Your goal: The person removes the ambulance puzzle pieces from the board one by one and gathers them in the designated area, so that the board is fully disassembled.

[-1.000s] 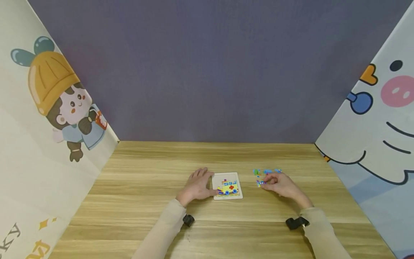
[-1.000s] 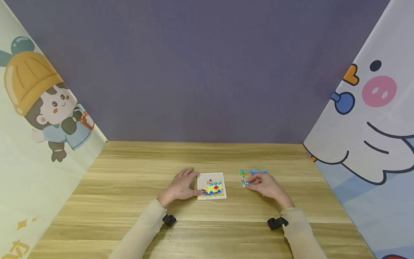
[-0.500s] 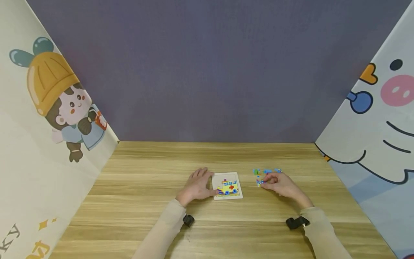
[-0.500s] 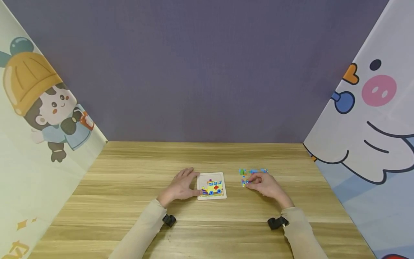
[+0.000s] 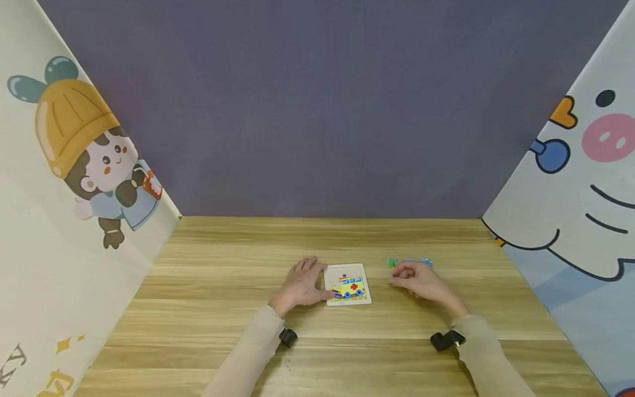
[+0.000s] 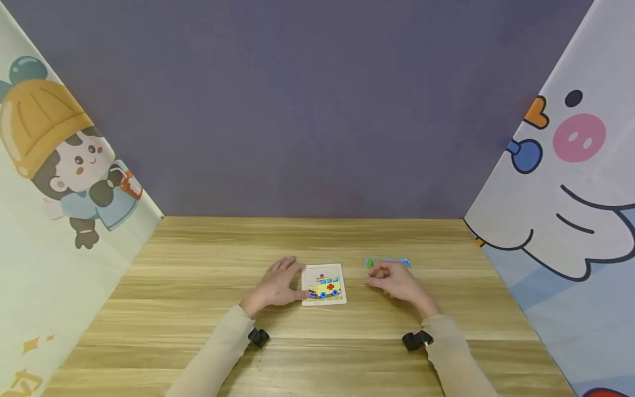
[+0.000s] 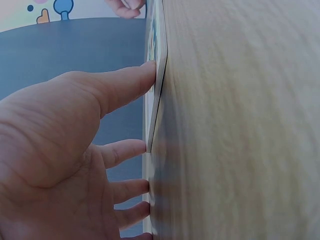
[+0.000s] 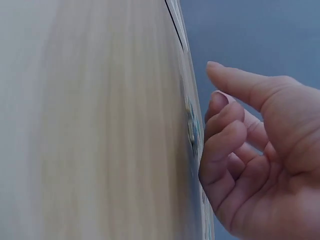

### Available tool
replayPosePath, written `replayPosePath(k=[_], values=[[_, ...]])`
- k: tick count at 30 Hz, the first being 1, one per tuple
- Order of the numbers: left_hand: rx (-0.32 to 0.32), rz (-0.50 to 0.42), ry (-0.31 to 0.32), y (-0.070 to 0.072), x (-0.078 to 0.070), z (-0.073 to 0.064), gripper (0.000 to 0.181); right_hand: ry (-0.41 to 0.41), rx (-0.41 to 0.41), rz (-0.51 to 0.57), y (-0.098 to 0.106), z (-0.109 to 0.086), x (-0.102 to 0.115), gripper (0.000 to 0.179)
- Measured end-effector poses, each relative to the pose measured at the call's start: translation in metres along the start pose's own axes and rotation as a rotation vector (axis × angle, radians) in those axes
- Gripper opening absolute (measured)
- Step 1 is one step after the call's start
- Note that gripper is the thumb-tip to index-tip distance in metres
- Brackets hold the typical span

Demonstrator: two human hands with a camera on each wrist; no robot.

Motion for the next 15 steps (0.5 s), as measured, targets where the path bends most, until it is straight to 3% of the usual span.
replayPosePath(k=[15], values=[[-0.004,0.002,-0.002,-0.001,0.001,0.0,0.079,0.004,0.035,0.038,-0.04,0.012,0.026,0.027]])
Point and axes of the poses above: each hand's wrist, its own z-axis towards the middle knuckle, its own y-axis out of the back of the hand, x = y × z, the point moved 2 cm from there along z, towards the middle knuckle, and after that the axes turned 14 degrees about -x, right-handed, at the moved point
